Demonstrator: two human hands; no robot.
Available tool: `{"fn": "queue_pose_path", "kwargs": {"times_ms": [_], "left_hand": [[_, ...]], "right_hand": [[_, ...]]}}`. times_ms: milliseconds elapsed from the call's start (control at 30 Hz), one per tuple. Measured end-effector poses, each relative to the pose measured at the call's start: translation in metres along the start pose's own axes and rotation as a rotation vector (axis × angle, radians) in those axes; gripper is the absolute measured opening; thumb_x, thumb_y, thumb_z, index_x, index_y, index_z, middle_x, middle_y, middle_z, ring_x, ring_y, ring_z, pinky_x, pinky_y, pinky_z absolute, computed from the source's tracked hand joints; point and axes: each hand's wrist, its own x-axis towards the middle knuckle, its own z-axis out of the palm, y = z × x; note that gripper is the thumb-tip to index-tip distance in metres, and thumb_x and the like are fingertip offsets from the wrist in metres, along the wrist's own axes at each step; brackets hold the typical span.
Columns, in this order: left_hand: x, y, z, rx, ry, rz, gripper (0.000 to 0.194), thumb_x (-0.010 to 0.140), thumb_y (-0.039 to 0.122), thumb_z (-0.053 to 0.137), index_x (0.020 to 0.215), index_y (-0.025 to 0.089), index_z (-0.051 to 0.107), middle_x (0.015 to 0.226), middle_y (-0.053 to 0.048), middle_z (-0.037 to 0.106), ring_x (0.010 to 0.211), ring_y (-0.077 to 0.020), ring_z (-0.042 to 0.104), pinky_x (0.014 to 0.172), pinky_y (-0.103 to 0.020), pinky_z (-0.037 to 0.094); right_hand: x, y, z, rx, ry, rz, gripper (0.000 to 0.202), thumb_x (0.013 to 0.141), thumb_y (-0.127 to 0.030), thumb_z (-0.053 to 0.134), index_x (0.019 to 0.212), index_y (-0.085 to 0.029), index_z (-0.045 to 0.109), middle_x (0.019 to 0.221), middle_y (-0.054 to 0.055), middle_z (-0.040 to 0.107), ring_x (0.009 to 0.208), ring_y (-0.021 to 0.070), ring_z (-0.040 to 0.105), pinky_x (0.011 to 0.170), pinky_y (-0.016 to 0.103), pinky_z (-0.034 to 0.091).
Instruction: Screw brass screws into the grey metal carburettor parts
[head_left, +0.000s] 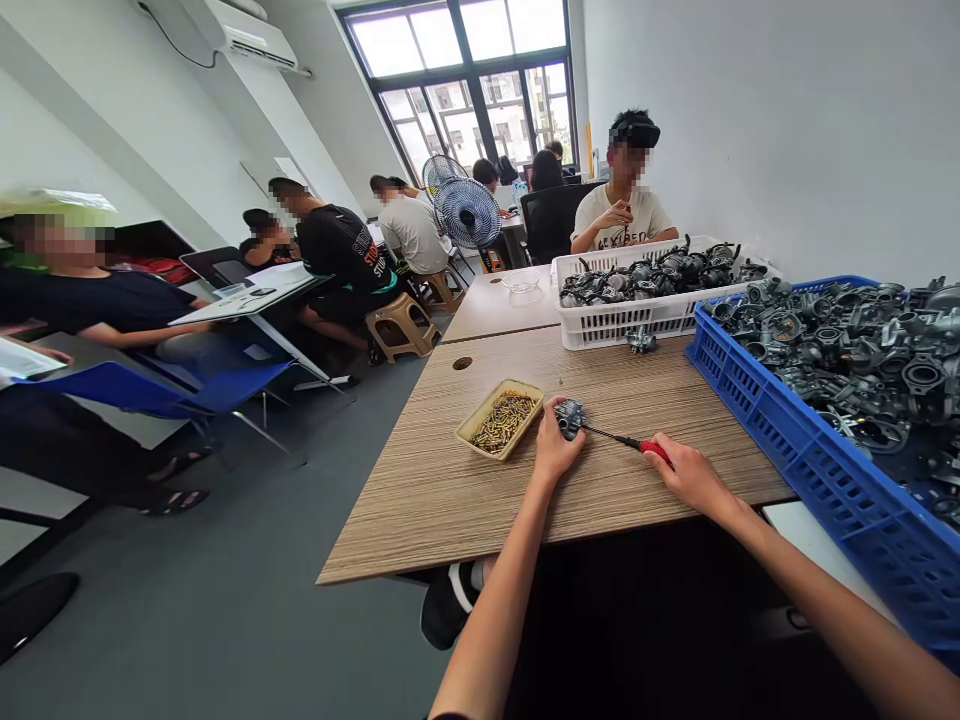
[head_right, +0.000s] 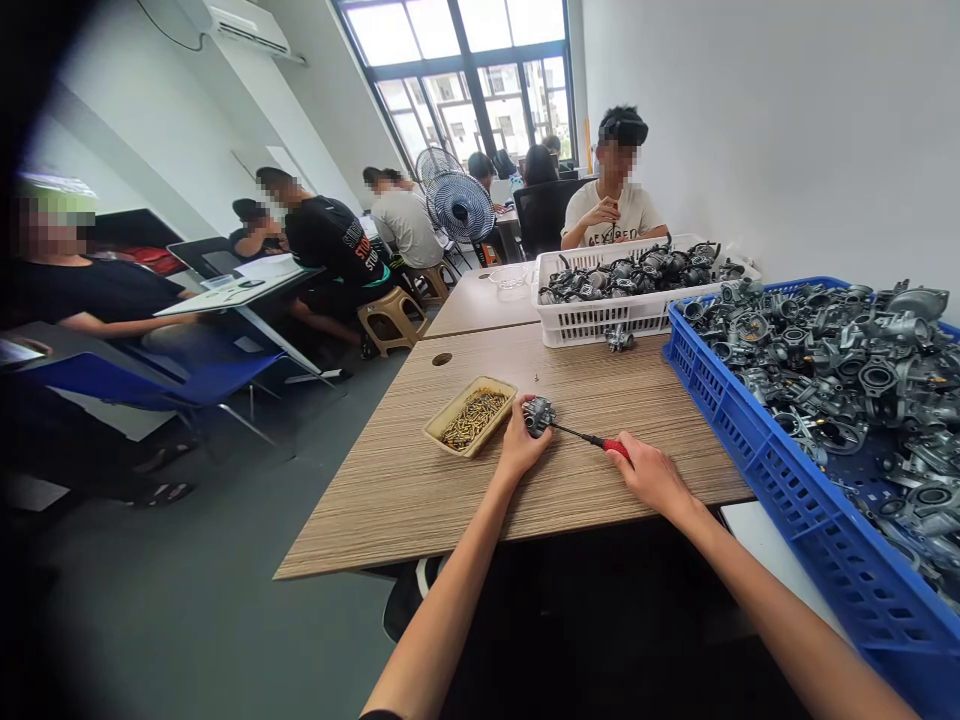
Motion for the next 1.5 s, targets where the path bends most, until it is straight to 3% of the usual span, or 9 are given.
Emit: {"fn": "queue_pose_path", "kwargs": {"times_ms": [200,333,667,1500], "left_hand": [[0.0008,0.0010,0.0000,0.000,0.004,0.009,0.060,0.075,0.017,0.065,0.131,0.027,0.045,0.114,-0.005,0.066,0.104,-0.0218,0.065,0.098,-0.037,0.049],[0.0010,0.0009,-0.0001,0.003,0.006,0.009,0.060,0.075,0.017,0.064,0.131,0.026,0.044,0.115,-0.005,0.066,0.105,-0.0221,0.065,0.098,-0.036,0.049],[0.0009,0.0051,-0.0012,0.001,0.007,-0.005,0.061,0.074,0.016,0.065,0.131,0.026,0.045,0.116,-0.005,0.066,0.105,-0.0221,0.065,0.098,-0.036,0.048],[0.0004,0.0053,-0.0019,-0.007,-0.001,0.008,0.058,0.076,0.017,0.065,0.129,0.025,0.045,0.112,-0.005,0.067,0.102,-0.0210,0.066,0.095,-0.034,0.049]], "right_hand": [[-0.0009,-0.0002,0.0003,-0.020,-0.013,-0.016,0.023,0.106,-0.045,0.040,0.106,-0.025,0.052,0.089,0.005,0.074,0.078,0.0246,0.070,0.066,0.029,0.039],[-0.0011,0.0026,0.0032,-0.033,0.017,-0.018,0.024,0.102,-0.041,0.049,0.119,-0.024,0.047,0.097,0.007,0.076,0.083,0.0266,0.073,0.069,0.030,0.042],[0.0004,0.0058,0.0039,-0.006,0.010,0.002,0.015,0.103,-0.038,0.046,0.110,-0.024,0.047,0.094,0.007,0.075,0.081,0.0268,0.072,0.066,0.030,0.039],[0.0000,-0.0016,-0.0018,-0.012,-0.017,0.029,0.026,0.106,-0.046,0.035,0.094,-0.025,0.045,0.077,0.004,0.068,0.071,0.0244,0.066,0.063,0.028,0.034]]}}
